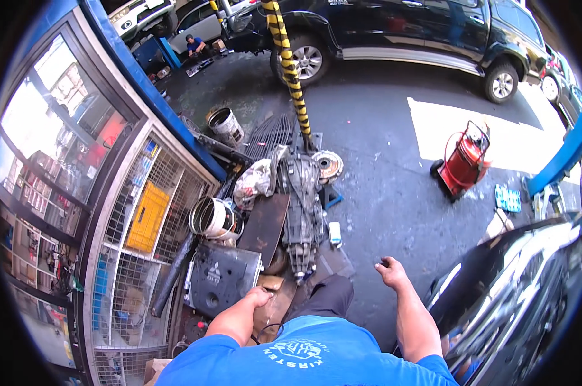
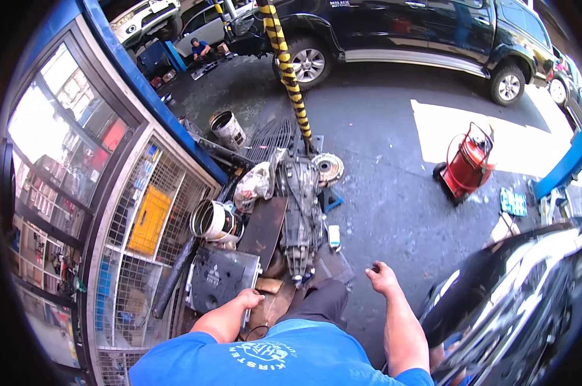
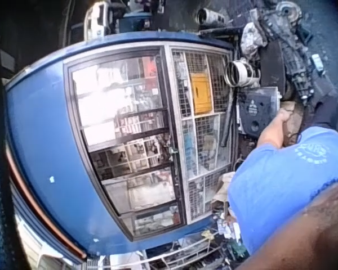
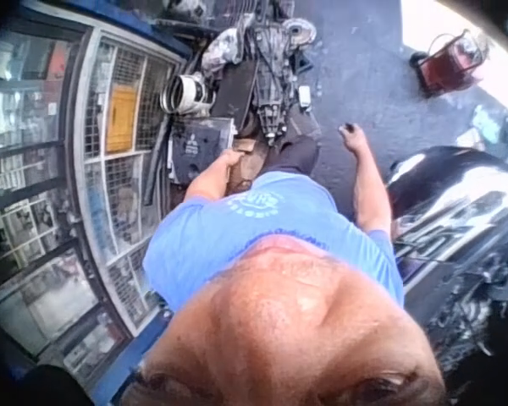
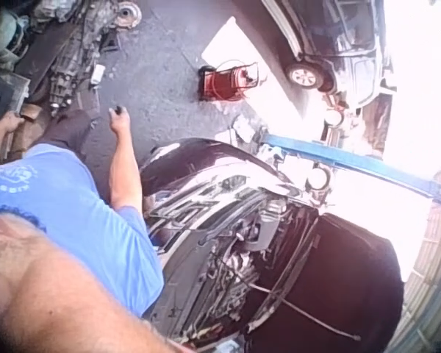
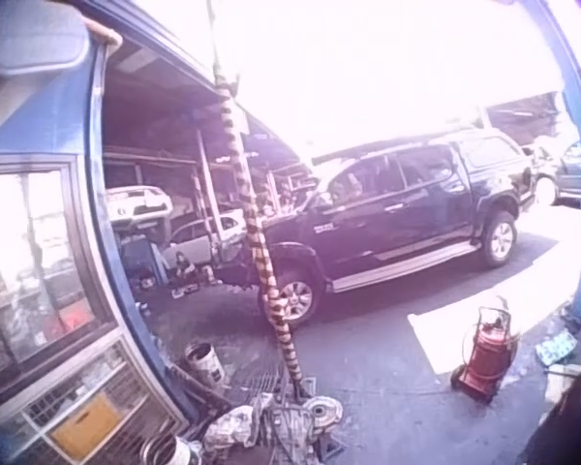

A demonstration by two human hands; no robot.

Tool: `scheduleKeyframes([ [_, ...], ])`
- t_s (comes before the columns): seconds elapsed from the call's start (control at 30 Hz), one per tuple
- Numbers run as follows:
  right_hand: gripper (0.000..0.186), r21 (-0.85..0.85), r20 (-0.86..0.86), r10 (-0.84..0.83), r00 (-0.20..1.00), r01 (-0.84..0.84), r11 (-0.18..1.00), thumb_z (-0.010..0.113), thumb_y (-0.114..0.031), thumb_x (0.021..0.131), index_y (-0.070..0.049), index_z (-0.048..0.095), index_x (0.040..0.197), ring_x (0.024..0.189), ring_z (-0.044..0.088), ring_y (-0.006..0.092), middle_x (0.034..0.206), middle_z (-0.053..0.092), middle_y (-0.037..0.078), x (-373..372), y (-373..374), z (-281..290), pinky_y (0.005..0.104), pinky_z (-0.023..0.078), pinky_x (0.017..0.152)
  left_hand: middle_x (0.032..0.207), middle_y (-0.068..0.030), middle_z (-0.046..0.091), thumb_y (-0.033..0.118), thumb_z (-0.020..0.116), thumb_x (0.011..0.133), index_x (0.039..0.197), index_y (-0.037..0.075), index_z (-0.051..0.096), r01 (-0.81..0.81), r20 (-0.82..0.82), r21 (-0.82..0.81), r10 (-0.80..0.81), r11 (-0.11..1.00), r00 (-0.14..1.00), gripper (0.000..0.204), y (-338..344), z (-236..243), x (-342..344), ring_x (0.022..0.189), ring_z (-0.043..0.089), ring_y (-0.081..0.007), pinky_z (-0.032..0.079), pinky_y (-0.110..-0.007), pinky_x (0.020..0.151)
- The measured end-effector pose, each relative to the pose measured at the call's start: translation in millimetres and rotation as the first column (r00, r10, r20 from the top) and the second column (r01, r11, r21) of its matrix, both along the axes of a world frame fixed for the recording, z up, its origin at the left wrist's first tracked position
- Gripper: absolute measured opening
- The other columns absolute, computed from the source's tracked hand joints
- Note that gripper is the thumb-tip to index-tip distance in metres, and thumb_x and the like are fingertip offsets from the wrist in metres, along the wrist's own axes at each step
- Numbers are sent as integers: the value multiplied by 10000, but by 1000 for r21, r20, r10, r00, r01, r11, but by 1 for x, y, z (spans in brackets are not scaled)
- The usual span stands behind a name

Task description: Repairing or maintaining a car engine, including inspecting components and cleaning a funnel for oil addition.

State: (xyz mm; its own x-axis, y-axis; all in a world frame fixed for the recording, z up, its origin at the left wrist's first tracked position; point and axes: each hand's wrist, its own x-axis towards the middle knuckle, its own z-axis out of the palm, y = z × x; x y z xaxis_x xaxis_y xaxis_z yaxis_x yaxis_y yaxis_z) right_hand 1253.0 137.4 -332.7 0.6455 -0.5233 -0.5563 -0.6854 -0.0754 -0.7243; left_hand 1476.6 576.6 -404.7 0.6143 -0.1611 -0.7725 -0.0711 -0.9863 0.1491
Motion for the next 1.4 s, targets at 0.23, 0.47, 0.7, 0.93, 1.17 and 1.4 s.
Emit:
scheduleKeyframes([
  [0.23, 302, -431, -136, -263, 955, 182, 884, 635, -271, 884, 27, 662, 838, 602, 614, 236, 699, 635, 108, -20, -204, -174, 378, 481, 537, 1130, -191, 663, 489, 579, 859, 993, 40, 722, 270, 152, -162, -246, 949, 957, 490, -249, -13, 143, 1087, 626, -344, 485, -416, 929],
  [0.47, 301, -206, -179, -176, 968, 138, 969, 604, -298, 895, -7, 669, 854, 727, 655, 267, 815, 688, 170, -98, -320, -215, 440, 493, 664, 1203, -188, 643, 444, 664, 829, 1182, 27, 644, 151, 67, -490, -136, 859, 988, 547, -572, 28, 260, 1121, 613, -318, 478, -377, 959],
  [0.7, 306, -212, -420, -85, 904, -7, 977, 591, -271, 921, 17, 664, 844, 663, 625, 284, 746, 670, 135, 23, -578, -230, 452, 492, 598, 1237, -200, 618, 420, 658, 845, 1257, 32, 585, 114, 19, -528, -123, 842, 992, 570, -805, 38, 363, 1177, 578, -324, 457, -390, 998],
  [0.93, 178, 219, -86, -461, 883, 468, 856, 579, -213, 945, -46, 543, 993, 498, 451, 136, 668, 513, 21, 327, -831, -130, 301, 350, 408, 1288, -199, 586, 416, 639, 863, 1270, 25, 576, 81, -21, -315, -92, 946, 996, 568, -949, 58, 472, 1227, 541, -328, 431, -395, 1030],
  [1.17, 405, 154, 7, -488, 873, 481, 863, 575, -286, 948, -74, 502, 1285, 807, 548, 132, 1006, 588, 36, 507, -1036, -62, 281, 421, 585, 1289, -205, 584, 409, 625, 876, 1268, 7, 573, 228, 90, -317, -210, 921, 974, 564, -1100, 68, 620, 1222, 544, -333, 434, -397, 1027],
  [1.4, 347, 178, -324, -466, 823, 537, 825, 562, -320, 953, -82, 521, 1203, 691, 520, 181, 903, 550, 36, 568, -1125, -122, 386, 420, 586, 1264, -198, 598, 389, 634, 869, 1292, 8, 533, 407, 262, -534, -313, 741, 913, 579, -1308, 169, 734, 1194, 560, -343, 459, -415, 993],
])
